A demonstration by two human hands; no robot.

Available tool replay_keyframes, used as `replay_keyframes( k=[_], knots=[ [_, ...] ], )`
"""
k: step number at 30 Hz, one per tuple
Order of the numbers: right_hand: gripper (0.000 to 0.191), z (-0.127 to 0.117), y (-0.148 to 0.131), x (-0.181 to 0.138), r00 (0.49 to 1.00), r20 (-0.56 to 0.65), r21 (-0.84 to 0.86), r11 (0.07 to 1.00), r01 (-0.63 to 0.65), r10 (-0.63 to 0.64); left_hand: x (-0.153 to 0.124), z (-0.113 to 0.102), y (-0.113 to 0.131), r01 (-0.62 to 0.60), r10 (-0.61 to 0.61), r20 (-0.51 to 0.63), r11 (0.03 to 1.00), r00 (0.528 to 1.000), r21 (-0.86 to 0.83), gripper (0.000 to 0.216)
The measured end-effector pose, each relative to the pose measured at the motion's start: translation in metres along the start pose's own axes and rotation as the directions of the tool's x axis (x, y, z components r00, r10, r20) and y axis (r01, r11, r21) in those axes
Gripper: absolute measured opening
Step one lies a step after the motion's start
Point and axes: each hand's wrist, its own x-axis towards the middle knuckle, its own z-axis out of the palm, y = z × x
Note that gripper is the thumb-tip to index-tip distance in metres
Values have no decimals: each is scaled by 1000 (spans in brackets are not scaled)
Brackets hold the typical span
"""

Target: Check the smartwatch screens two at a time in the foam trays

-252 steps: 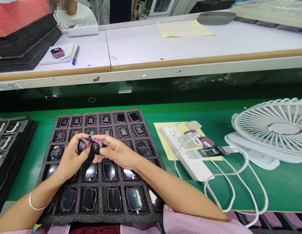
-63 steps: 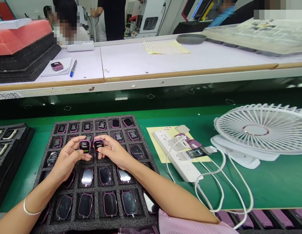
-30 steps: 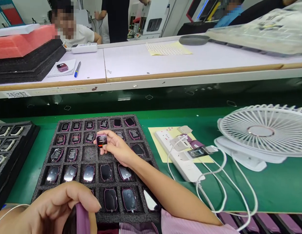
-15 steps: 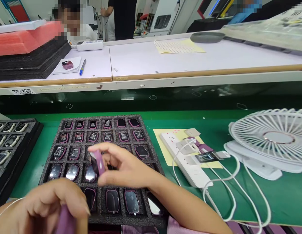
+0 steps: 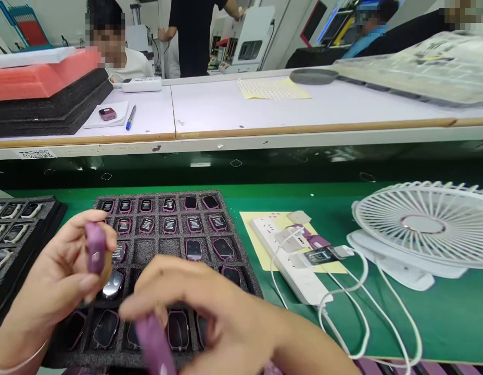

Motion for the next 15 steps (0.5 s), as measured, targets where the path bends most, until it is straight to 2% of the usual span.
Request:
replay_keyframes(
  k=[2,5,10,15],
  knots=[
    [62,-7,13,9,988,-153,140,990,22,-1,12,-4,-13,1,7,-109,997,994,76,55],
    [57,-25,35,28,967,-226,308,950,-46,120,28,-10,-34,10,23,-216,988,976,153,55],
    [57,-49,61,47,933,-262,418,901,-119,245,45,-24,-64,30,26,-317,985,948,169,58],
    [55,-54,72,51,901,-309,440,886,-147,303,50,-35,-76,80,-20,-374,986,927,147,61]
  ],
)
